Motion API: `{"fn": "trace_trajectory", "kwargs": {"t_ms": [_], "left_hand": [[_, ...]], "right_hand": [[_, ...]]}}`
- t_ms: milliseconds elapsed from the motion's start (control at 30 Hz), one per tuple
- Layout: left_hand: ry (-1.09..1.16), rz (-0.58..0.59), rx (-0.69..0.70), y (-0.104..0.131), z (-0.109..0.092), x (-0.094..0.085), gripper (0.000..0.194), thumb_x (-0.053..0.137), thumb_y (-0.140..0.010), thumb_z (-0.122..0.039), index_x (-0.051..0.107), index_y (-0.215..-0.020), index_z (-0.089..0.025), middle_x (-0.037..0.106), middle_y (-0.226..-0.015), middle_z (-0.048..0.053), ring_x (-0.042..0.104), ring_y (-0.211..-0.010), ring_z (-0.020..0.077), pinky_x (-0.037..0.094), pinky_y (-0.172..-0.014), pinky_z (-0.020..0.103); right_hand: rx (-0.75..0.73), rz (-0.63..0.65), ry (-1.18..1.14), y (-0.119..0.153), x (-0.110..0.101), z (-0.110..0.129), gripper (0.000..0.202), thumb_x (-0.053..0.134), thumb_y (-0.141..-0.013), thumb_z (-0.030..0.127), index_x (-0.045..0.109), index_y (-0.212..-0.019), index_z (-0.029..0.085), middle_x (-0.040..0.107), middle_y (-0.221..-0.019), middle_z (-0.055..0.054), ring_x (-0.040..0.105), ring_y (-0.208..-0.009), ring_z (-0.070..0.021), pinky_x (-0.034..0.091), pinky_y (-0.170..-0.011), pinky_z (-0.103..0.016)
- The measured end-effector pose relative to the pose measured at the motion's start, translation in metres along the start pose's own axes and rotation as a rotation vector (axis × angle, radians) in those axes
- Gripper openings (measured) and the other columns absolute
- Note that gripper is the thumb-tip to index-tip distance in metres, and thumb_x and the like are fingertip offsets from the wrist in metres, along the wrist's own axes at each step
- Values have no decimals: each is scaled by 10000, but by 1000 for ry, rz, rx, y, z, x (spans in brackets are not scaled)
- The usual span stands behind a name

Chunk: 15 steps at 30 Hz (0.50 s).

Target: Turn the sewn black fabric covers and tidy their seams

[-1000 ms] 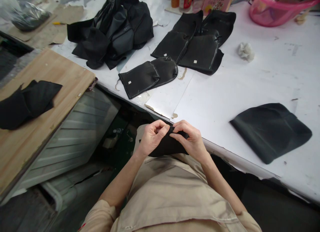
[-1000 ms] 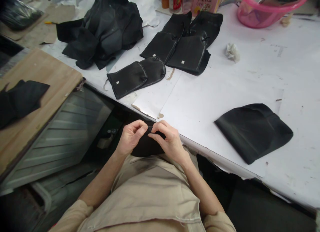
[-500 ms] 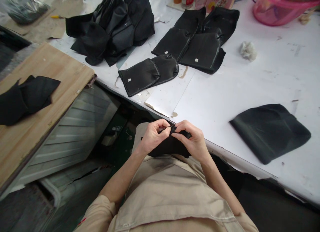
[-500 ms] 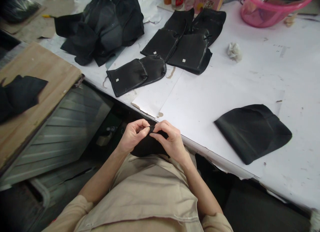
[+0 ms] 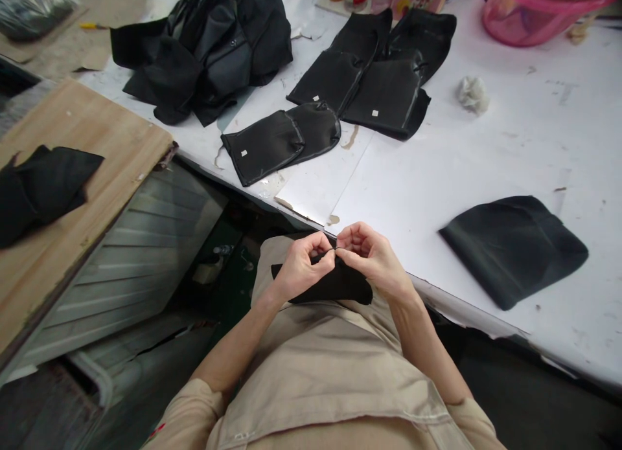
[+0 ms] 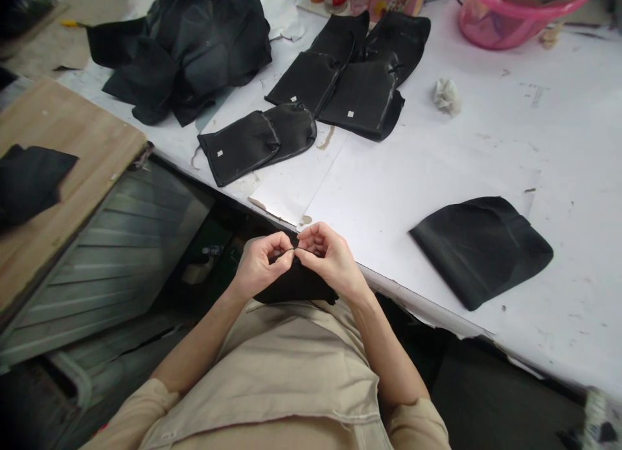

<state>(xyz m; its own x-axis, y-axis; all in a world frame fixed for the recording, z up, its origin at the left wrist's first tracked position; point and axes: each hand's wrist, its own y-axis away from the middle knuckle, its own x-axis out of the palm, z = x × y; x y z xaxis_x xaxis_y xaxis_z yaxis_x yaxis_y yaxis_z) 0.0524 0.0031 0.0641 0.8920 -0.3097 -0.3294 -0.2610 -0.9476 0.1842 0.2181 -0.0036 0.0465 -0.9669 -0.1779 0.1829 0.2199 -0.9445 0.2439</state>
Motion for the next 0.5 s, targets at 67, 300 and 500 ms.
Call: {"fn": "trace_trajectory", "kwargs": {"t_ms": [67, 300, 500], "left_hand": [[-15, -14, 2, 0, 0, 1, 158, 566, -785, -198, 503, -644, -166, 458, -593, -49, 389, -544, 73, 328, -517, 200], [0, -43, -19, -1, 2, 0, 102, 591, -756, -195, 554, -666, -165, 489, -594, -42, 417, -544, 80, 352, -522, 197], [42, -27, -68, -3, 0, 1, 113, 603, -739, -207, 552, -646, -166, 484, -583, -41, 415, -537, 82, 374, -534, 202]], "right_hand": [[3, -12, 20, 0, 1, 0, 204, 703, -761, 203, 603, -936, 173, 632, -838, -9, 596, -742, -112, 463, -661, -238], [-47, -88, -5, -1, 6, -7, 187, 664, -729, 166, 605, -907, 172, 631, -821, -5, 598, -725, -113, 488, -678, -248], [19, -89, -122, 0, 6, -6, 135, 681, -718, 168, 596, -822, 165, 620, -785, 1, 562, -696, -101, 444, -646, -233]]}}
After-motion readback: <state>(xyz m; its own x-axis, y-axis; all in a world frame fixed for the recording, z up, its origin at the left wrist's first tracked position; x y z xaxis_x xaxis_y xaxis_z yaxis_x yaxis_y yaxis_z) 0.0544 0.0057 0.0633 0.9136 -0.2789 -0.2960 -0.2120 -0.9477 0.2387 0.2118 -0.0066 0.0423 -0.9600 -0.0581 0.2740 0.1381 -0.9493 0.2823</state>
